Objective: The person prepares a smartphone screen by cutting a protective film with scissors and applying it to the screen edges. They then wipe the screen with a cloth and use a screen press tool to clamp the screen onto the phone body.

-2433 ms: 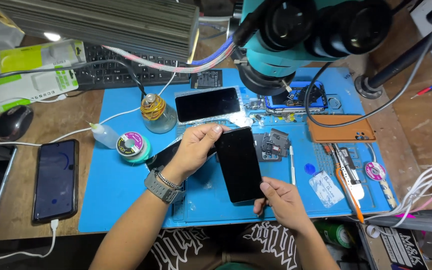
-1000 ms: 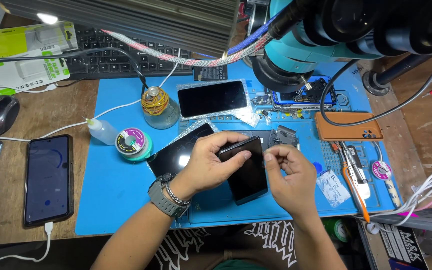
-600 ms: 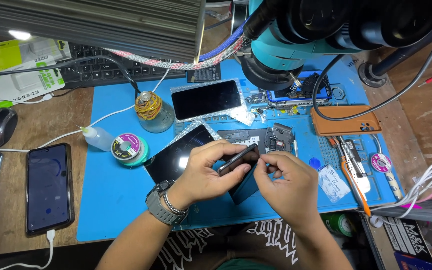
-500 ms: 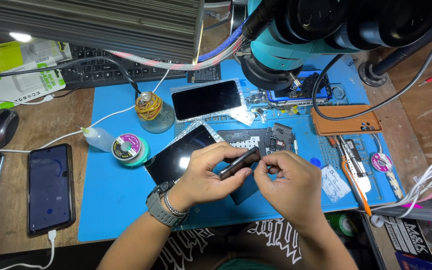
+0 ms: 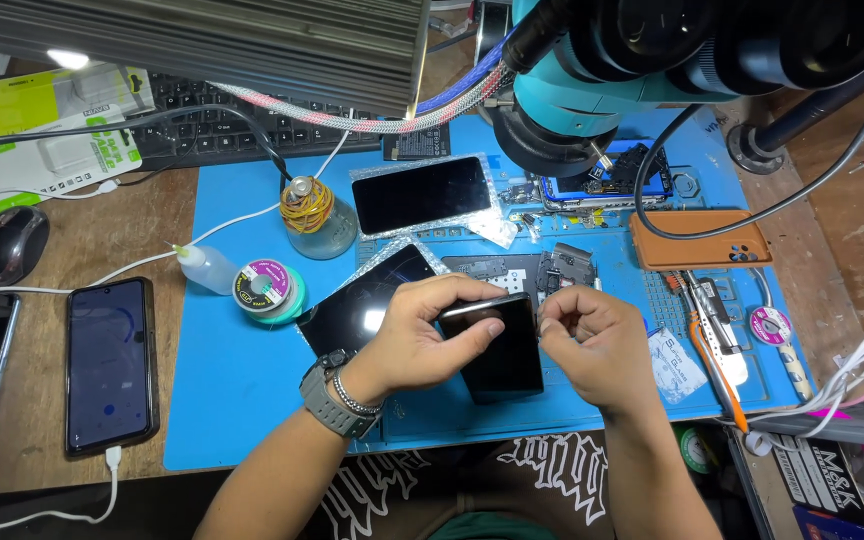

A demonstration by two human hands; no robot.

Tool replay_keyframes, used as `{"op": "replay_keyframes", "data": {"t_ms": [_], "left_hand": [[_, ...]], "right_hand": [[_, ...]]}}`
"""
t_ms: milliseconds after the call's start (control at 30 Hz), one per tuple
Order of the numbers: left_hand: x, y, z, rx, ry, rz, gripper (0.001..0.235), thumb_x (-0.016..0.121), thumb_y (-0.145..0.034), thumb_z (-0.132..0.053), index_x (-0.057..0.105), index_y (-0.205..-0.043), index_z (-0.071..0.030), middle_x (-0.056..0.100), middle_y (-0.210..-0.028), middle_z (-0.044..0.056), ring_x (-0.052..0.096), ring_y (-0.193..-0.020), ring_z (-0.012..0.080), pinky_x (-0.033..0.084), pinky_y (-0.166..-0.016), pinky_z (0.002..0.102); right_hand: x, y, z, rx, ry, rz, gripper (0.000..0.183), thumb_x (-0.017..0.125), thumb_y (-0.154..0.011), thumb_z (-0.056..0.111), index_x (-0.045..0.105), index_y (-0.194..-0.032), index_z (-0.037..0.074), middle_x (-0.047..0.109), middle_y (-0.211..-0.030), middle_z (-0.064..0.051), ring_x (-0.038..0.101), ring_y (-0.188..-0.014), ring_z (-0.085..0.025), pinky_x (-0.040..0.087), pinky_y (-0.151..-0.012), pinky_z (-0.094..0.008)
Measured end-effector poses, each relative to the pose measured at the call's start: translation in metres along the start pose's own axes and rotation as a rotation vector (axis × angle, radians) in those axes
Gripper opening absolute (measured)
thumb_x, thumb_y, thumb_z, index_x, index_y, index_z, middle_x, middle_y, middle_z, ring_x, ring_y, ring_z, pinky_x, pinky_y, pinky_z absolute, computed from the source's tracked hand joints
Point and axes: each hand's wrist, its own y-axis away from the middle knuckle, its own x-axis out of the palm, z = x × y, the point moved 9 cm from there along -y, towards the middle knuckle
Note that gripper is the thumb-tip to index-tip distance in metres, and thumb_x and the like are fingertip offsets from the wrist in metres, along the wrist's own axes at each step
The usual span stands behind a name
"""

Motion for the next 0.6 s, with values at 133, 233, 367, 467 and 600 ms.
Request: {"op": "replay_keyframes", "data": {"t_ms": [133,233,367,467,600], "left_hand": [[-0.006,0.000,0.014,-0.048,0.078,-0.031,0.020,0.078,-0.085,-0.004,0.077,-0.104,0.000,0.076,-0.084,0.014,0.072,-0.082,0.0176,0.058,-0.066,0.030],[-0.009,0.002,0.026,-0.092,0.107,-0.043,0.020,0.078,-0.084,-0.004,0.077,-0.104,0.000,0.077,-0.086,0.012,0.070,-0.085,0.0133,0.057,-0.068,0.028],[-0.006,0.002,0.031,-0.135,0.111,-0.039,0.022,0.079,-0.084,-0.004,0.076,-0.105,0.001,0.077,-0.087,0.013,0.068,-0.086,0.0115,0.057,-0.069,0.026],[-0.007,0.005,0.038,-0.177,0.133,-0.033,0.023,0.081,-0.081,-0.003,0.076,-0.103,0.003,0.076,-0.087,0.013,0.070,-0.083,0.0122,0.058,-0.069,0.025],[-0.005,0.006,0.041,-0.209,0.194,-0.009,0.026,0.083,-0.078,-0.003,0.075,-0.102,0.004,0.074,-0.086,0.015,0.071,-0.082,0.0149,0.058,-0.067,0.026]], "right_hand": [[0.004,0.000,-0.043,0.198,-0.349,0.004,0.013,0.053,-0.076,-0.011,0.063,-0.070,-0.005,0.050,-0.051,-0.012,0.046,-0.054,-0.012,0.042,-0.043,-0.027],[0.001,0.005,-0.075,0.277,-0.494,-0.048,0.011,0.053,-0.081,-0.012,0.063,-0.078,-0.011,0.061,-0.063,-0.025,0.057,-0.055,-0.020,0.046,-0.045,-0.031],[-0.007,0.013,-0.050,0.205,-0.391,-0.039,0.013,0.065,-0.084,-0.012,0.070,-0.096,-0.018,0.071,-0.077,-0.031,0.068,-0.066,-0.022,0.059,-0.054,-0.032],[-0.007,0.017,-0.023,0.033,-0.202,-0.029,0.027,0.083,-0.076,-0.006,0.076,-0.101,-0.007,0.077,-0.092,-0.018,0.073,-0.075,-0.018,0.062,-0.067,-0.027],[0.000,0.022,0.011,-0.093,0.010,-0.079,0.019,0.084,-0.079,0.002,0.081,-0.098,-0.002,0.077,-0.084,-0.015,0.074,-0.067,-0.021,0.062,-0.063,-0.030]]}}
